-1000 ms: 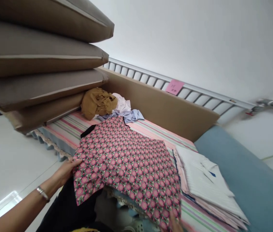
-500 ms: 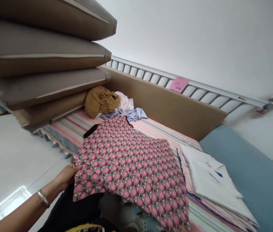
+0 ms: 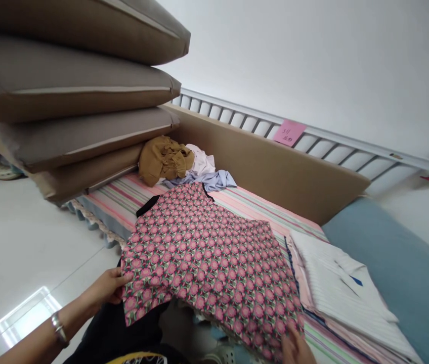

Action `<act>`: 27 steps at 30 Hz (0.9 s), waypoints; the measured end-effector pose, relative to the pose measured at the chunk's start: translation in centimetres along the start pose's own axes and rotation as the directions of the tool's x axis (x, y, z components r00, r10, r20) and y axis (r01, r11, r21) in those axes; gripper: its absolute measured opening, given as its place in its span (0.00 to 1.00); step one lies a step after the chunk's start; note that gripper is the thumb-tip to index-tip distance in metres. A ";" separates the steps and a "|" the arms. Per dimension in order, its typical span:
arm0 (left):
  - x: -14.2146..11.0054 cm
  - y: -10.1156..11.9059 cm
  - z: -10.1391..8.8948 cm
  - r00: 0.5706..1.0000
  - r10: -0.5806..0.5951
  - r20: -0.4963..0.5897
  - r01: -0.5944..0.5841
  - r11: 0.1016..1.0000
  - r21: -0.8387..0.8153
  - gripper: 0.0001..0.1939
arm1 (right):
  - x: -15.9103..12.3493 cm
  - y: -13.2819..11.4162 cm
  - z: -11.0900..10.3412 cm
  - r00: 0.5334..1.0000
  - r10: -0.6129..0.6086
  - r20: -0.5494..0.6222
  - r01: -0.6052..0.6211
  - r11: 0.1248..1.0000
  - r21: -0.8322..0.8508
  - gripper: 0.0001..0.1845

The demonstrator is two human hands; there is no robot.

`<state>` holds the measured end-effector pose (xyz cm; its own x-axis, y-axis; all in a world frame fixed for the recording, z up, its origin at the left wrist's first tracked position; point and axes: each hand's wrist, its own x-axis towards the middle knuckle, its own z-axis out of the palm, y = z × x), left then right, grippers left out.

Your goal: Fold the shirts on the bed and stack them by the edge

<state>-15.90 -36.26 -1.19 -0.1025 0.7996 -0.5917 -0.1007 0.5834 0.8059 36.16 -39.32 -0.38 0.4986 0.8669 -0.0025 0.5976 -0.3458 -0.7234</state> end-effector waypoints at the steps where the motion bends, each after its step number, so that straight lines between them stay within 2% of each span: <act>1: 0.0 -0.1 -0.1 1.000 0.000 0.015 0.000 1.000 0.004 0.33 | -0.3 -2.1 1.1 0.995 -0.094 0.022 0.095 0.994 -0.048 0.29; 3: 0.0 -0.2 -0.2 1.000 -0.013 0.024 0.013 1.000 0.019 0.33 | -1.4 -6.8 4.1 0.957 -0.277 0.089 0.282 0.958 -0.048 0.28; 5: -0.1 0.0 -0.2 0.999 -0.022 0.024 0.022 1.000 0.020 0.33 | -3.0 -11.5 7.9 0.876 -0.434 0.209 0.446 0.895 -0.008 0.25; 7: -0.4 0.4 -0.1 0.999 -0.028 0.030 0.028 1.000 0.003 0.33 | -5.0 -15.4 11.5 0.777 -0.538 0.326 0.565 0.825 0.016 0.23; 10: -0.9 1.0 0.1 0.998 -0.045 0.049 0.046 0.999 -0.023 0.34 | -8.3 -19.3 15.4 0.649 -0.588 0.483 0.651 0.758 0.048 0.23; 13: -1.1 1.3 0.1 0.996 -0.043 0.074 0.045 0.999 -0.029 0.33 | -10.9 -21.2 16.9 0.461 -0.553 0.694 0.636 0.752 0.176 0.17; 14: -1.1 1.3 0.1 0.996 -0.040 0.084 0.043 0.999 -0.030 0.32 | -11.3 -21.7 17.0 0.425 -0.538 0.728 0.613 0.763 0.206 0.16; 15: -0.9 1.2 0.0 0.995 -0.038 0.090 0.041 0.999 -0.033 0.32 | -11.4 -22.1 16.9 0.429 -0.532 0.730 0.590 0.777 0.220 0.17; 18: -0.5 0.6 -0.1 0.993 -0.029 0.119 0.033 0.999 -0.037 0.30 | -9.6 -23.4 16.6 0.551 -0.564 0.615 0.575 0.791 0.210 0.19; 19: -0.3 0.5 -0.2 0.992 -0.026 0.127 0.031 0.999 -0.035 0.29 | -8.5 -23.8 16.7 0.551 -0.588 0.592 0.601 0.772 0.207 0.19; 22: -0.1 0.1 -0.3 0.990 -0.033 0.137 0.037 0.999 -0.029 0.29 | -4.7 -24.8 17.7 0.460 -0.622 0.633 0.743 0.661 0.109 0.21; 23: 0.0 0.1 -0.4 0.989 -0.035 0.141 0.039 0.999 -0.032 0.29 | -3.4 -25.0 18.2 0.457 -0.605 0.652 0.780 0.625 0.033 0.21; 26: -0.1 0.1 -0.5 0.984 -0.033 0.173 0.043 0.998 -0.055 0.27 | -0.7 -25.3 20.0 0.550 -0.569 0.611 0.802 0.563 -0.199 0.26; 27: -0.1 0.1 -0.6 0.983 -0.030 0.182 0.042 0.997 -0.066 0.27 | -0.2 -25.4 20.7 0.563 -0.581 0.588 0.804 0.548 -0.230 0.27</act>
<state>-16.49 -36.34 -1.04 0.0821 0.7944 -0.6018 -0.1699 0.6061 0.7770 7.94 -23.30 3.71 -0.4351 0.9003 0.0128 0.8728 0.4252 -0.2397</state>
